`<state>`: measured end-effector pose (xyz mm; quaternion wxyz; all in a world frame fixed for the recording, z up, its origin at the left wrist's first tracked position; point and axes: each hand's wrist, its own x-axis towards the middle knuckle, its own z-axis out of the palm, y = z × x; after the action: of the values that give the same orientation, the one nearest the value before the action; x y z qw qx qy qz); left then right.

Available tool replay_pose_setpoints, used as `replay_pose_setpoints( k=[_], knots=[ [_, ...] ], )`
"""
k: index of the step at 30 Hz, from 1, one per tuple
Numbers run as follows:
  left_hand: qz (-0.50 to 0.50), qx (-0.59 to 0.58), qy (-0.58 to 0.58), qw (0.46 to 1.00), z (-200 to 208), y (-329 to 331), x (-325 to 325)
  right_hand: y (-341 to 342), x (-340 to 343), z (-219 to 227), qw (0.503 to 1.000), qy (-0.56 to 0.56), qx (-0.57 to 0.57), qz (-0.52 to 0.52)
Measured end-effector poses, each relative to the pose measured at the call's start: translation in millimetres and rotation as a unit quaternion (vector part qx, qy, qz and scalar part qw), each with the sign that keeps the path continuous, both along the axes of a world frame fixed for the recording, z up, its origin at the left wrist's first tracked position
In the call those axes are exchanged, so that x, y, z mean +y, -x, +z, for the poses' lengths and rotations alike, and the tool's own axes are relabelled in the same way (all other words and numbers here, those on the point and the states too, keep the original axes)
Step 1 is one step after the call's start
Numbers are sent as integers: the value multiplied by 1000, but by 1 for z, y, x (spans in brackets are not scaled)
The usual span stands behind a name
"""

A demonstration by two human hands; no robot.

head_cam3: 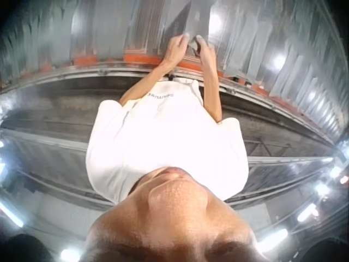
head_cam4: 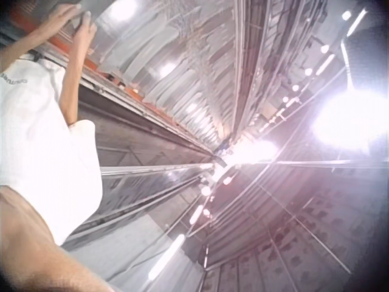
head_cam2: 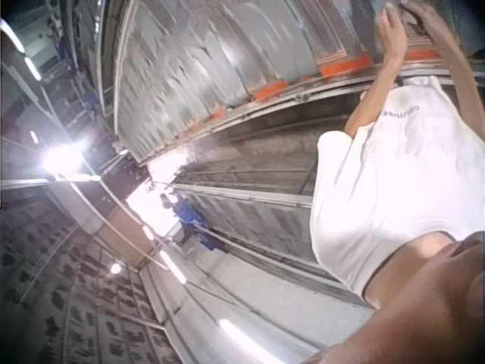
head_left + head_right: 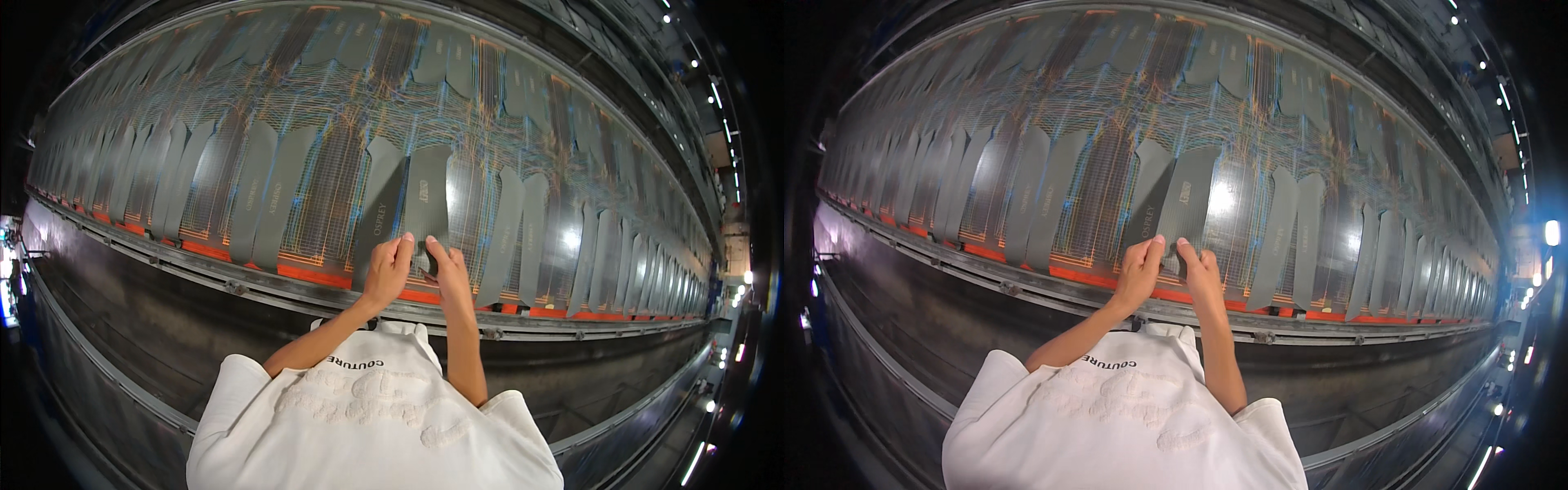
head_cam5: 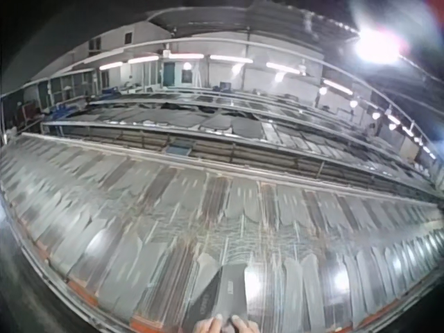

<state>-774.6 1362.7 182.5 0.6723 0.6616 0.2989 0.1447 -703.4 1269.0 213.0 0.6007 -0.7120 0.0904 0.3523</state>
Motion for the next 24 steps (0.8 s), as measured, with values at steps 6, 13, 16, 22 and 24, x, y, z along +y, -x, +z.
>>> replay_pose_setpoints(
  k=[6, 13, 16, 22, 24],
  knots=[
    [5, 39, -7, 999, -41, -23, 2, -28, -9, -45, 997, 0, -5, 78],
    [-145, 197, -32, 969, -142, 21, -26, 6, -75, -195, 977, 93, -91, 169],
    [-230, 320, 32, 918, -152, 49, -16, 27, -84, -188, 951, 194, -178, 163],
    [-1, 264, -172, 949, -193, 89, 16, 41, -72, -180, 866, 242, -416, 135],
    [55, 252, -143, 956, -203, 90, 24, 43, -57, -191, 928, 180, -275, 173]
  ],
)
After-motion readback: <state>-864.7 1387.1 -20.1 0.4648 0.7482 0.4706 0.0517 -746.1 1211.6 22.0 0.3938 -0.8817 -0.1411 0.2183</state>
